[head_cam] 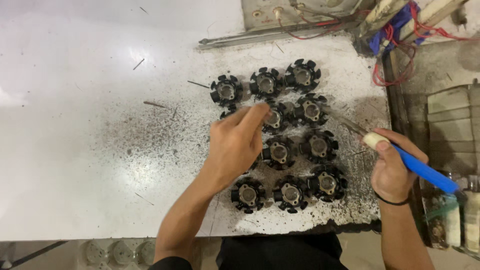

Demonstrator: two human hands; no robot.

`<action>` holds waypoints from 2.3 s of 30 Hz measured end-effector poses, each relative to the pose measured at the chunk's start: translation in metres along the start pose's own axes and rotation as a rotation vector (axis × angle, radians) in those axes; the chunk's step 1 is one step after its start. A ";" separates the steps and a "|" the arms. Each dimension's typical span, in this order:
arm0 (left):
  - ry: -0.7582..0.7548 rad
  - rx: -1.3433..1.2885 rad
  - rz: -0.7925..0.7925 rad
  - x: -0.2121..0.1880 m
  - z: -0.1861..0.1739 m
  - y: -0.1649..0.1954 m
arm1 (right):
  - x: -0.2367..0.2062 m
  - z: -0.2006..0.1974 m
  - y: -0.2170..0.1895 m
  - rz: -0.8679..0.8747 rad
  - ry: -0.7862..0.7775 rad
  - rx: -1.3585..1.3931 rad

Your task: The person solders wire leads onto black motor components at a workbench, using a soldering iron on each part in turn. They test the parts with red meter probes, arrange finished components in rows on the bench, and place them into a plastic tray.

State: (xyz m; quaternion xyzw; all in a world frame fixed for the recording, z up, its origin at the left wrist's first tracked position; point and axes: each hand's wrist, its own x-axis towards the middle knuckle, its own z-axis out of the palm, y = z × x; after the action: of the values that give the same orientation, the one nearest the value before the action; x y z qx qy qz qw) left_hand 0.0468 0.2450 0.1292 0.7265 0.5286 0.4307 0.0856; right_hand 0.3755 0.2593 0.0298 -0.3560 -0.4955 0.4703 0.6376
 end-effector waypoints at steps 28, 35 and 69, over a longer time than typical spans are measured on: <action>-0.241 -0.020 -0.122 0.011 0.124 -0.037 | 0.004 -0.016 0.029 0.441 0.019 0.077; -0.259 0.002 -0.136 0.011 0.127 -0.035 | 0.000 -0.012 0.032 0.412 0.026 0.048; -0.029 -0.146 0.173 0.071 0.037 0.035 | 0.062 0.020 0.029 0.236 0.012 -0.033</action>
State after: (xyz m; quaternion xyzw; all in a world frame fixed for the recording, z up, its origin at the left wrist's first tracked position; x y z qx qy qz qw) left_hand 0.1029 0.3018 0.1647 0.7673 0.4300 0.4632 0.1085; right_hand 0.3530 0.3274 0.0265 -0.4251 -0.4543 0.5316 0.5747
